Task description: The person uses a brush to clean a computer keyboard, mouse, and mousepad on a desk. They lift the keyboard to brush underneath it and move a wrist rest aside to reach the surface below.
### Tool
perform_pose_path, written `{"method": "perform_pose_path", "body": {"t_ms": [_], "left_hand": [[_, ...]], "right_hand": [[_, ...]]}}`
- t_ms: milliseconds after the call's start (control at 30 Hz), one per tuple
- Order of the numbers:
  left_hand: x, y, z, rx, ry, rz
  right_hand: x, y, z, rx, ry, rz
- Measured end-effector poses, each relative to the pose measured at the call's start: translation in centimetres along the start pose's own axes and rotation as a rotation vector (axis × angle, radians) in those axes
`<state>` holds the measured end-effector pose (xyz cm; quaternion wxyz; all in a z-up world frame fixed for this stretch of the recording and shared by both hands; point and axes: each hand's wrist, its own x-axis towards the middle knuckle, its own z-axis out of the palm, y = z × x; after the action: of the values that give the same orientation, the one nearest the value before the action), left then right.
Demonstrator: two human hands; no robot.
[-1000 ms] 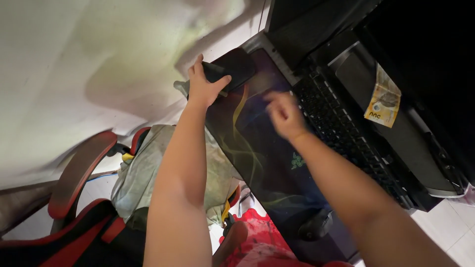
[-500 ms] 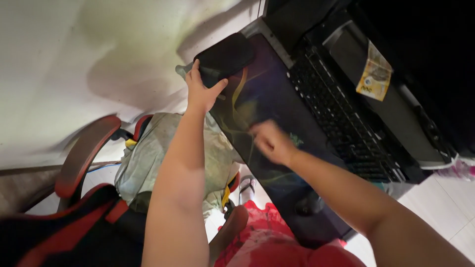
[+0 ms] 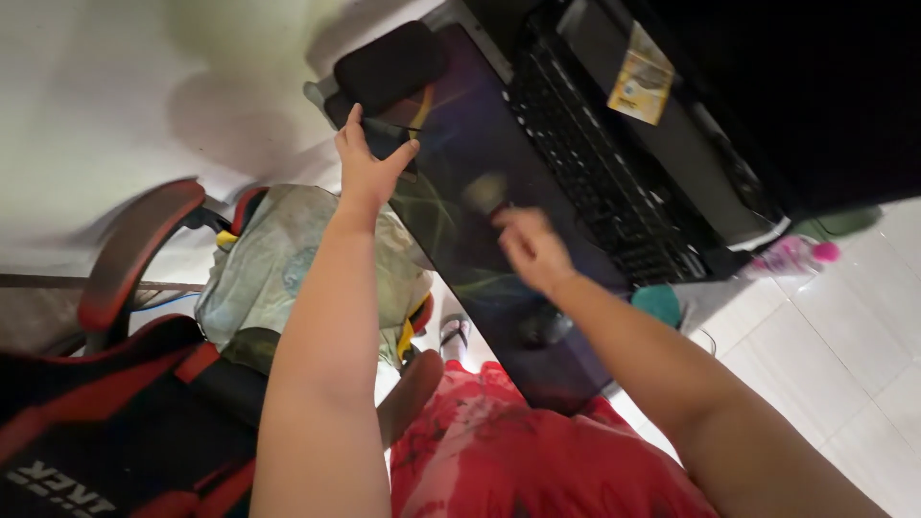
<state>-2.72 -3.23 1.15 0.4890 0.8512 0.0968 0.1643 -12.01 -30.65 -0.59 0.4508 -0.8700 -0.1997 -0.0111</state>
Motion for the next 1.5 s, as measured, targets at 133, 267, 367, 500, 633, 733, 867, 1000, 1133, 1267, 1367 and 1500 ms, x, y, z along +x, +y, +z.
{"method": "perform_pose_path", "body": {"t_ms": [133, 267, 367, 500, 633, 733, 867, 1000, 1133, 1267, 1367, 1500], "left_hand": [[-1.9, 2.1, 1.1, -0.025, -0.006, 0.04], [-2.9, 3.8, 2.1, -0.066, -0.052, 0.0], [-2.7, 5.1, 3.4, -0.083, -0.041, 0.049], [-2.5, 7.1, 5.4, -0.107, -0.079, 0.128], [-1.7, 8.9, 7.0, -0.041, -0.118, 0.128], [-0.6, 9.5, 7.4, -0.051, -0.188, 0.187], [1.5, 9.1, 6.3, 0.052, -0.316, 0.169], [2.7, 8.0, 5.4, -0.033, -0.395, 0.203], [3.5, 7.6, 5.3, -0.038, -0.466, 0.169], [3.0, 6.7, 5.6, 0.154, -0.516, 0.182], [2.6, 6.5, 6.0, 0.076, -0.509, 0.218], [2.0, 6.7, 6.7, -0.099, -0.496, 0.245]], "right_hand": [[-1.6, 1.1, -2.1, -0.004, -0.062, -0.102], [-2.4, 1.2, -3.7, 0.091, -0.228, -0.078], [-3.5, 1.2, -4.6, -0.115, 0.092, -0.116], [-4.6, 2.0, -5.8, -0.03, -0.203, 0.023], [-4.6, 3.1, -6.7, 0.141, -0.259, 0.006], [-4.3, 2.5, -6.1, -0.11, 0.004, 0.107], [-2.7, -0.1, -4.0, -0.167, 0.127, 0.186], [-3.5, -3.2, -0.8, -0.055, -0.02, 0.183], [-3.9, -3.6, -0.6, 0.058, 0.111, 0.131], [-4.6, -3.7, -0.8, -0.27, 0.407, 0.341], [-4.4, -3.8, -1.7, -0.055, 0.115, 0.387], [-3.8, -3.8, -2.6, 0.12, 0.045, 0.225]]}}
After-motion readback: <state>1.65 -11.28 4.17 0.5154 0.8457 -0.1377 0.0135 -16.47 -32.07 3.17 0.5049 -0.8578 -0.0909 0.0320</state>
